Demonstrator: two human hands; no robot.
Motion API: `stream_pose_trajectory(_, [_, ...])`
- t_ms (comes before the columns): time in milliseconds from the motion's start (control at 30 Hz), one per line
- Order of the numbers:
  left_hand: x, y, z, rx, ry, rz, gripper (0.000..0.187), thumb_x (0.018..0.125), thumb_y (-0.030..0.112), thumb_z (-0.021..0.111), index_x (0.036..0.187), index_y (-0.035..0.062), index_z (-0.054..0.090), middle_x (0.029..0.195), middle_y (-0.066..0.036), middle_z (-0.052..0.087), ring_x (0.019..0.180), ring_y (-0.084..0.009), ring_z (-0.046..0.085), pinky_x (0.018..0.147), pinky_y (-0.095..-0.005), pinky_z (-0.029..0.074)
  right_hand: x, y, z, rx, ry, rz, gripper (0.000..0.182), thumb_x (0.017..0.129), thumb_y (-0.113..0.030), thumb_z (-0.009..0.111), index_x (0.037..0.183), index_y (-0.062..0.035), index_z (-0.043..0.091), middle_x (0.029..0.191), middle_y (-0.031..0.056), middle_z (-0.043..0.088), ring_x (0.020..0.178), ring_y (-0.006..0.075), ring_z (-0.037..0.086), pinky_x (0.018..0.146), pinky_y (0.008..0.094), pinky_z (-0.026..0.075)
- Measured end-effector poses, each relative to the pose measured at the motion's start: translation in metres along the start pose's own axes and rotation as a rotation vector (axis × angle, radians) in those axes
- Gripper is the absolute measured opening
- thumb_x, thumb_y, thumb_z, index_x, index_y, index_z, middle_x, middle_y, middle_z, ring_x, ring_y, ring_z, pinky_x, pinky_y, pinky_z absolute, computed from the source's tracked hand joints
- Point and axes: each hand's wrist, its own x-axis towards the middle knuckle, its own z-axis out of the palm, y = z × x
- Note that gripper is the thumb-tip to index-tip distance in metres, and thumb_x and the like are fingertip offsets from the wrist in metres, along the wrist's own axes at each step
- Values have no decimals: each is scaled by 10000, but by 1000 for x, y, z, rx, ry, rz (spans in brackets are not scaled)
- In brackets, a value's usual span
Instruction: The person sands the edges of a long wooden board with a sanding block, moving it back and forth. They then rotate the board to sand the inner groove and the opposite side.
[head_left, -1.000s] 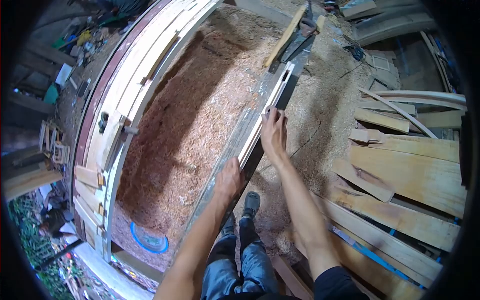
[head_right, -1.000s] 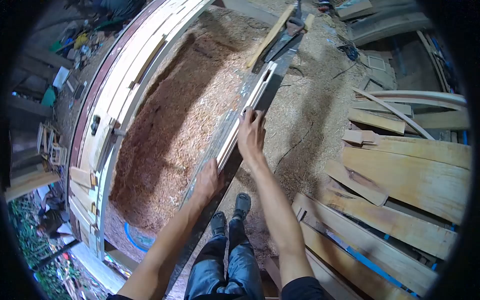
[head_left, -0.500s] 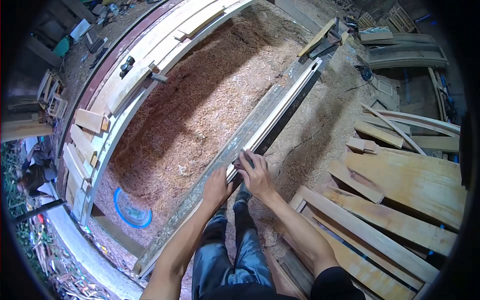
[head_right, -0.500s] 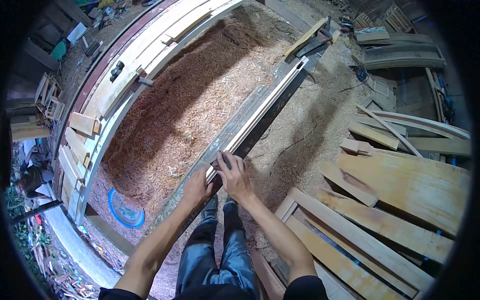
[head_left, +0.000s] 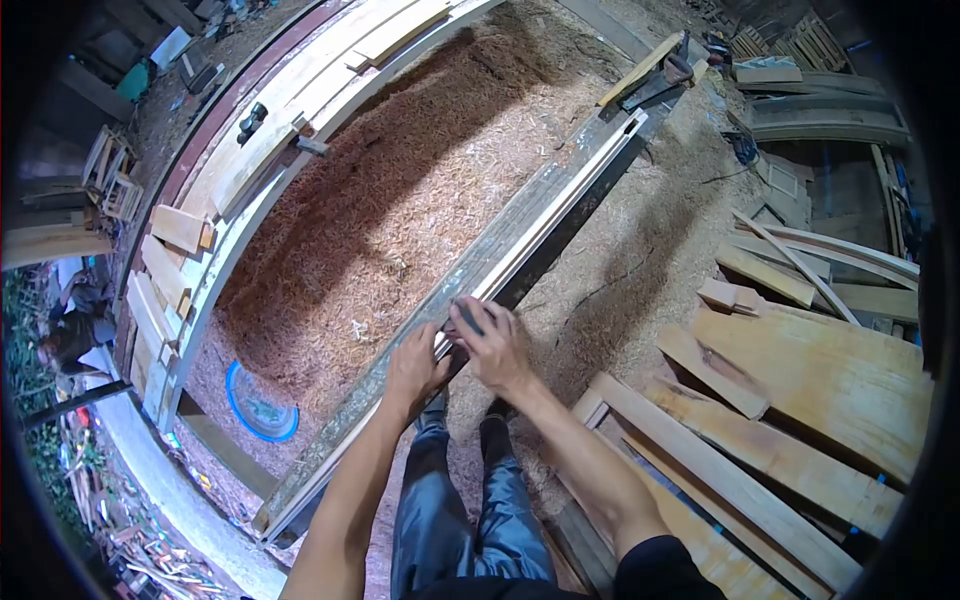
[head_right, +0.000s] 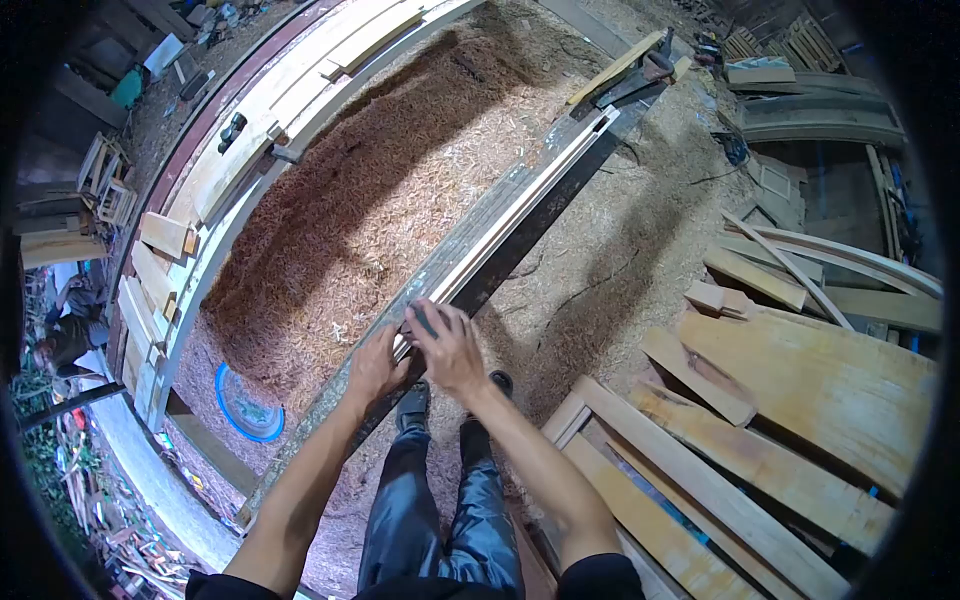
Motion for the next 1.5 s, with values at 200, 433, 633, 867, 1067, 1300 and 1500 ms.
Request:
stream_pose_trajectory(200, [0,-4,5,94,-110,-77,412,758,197,721,1067,38,500,1019,-208,602,973,-403,592,800,-481,495,69,172,-42,-285,-24,185,269,819,108,454,1024,-46,537,988,92,557,935,227,520,784,337,456])
stream_pose_trajectory(433, [-2,1,3,137,-93,-62,444,760,212,720,1101,46,489,1023,-205,607,942,-401,604,782,-476,504,-4,41,-6,-16,-189,208,402,886,-9,543,1283,-69,522,1187,165,552,1085,263,488,955,373,417])
stream_pose_trajectory(633, [-1,-1,6,179,-111,-72,428,780,255,711,1083,54,488,1010,-189,606,920,-403,606,757,-479,502,33,148,-37,-63,-174,-26,467,899,-48,557,1348,-153,481,1144,119,627,1046,287,566,920,387,493])
stream_pose_trajectory(867, [-2,-4,7,172,-106,-54,421,774,258,713,1056,46,482,968,-187,591,916,-397,600,737,-481,497,77,204,-42,-318,-159,407,319,910,-61,519,1226,-17,515,1165,112,557,977,238,508,857,361,427])
stream_pose_trajectory(1067, [18,16,31,143,-26,-174,444,755,230,717,1081,43,480,961,-187,580,895,-391,600,734,-492,484,30,102,-48,22,-342,126,388,895,-64,561,1283,-61,557,1325,149,535,1068,301,542,950,418,445])
stream_pose_trajectory(1300, [176,111,66,82,10,-37,378,758,159,689,1034,40,460,971,-179,569,922,-372,609,763,-465,514,125,269,-79,-323,-301,106,203,940,-69,483,1131,-77,549,1038,74,562,841,179,501,722,290,407])
stream_pose_trajectory(1500, [203,137,62,78,53,-42,314,759,86,642,1010,44,457,999,-166,575,934,-371,621,759,-461,535,121,260,-78,-156,-307,323,392,924,-145,562,1297,-26,556,1310,153,552,984,265,523,887,368,437])
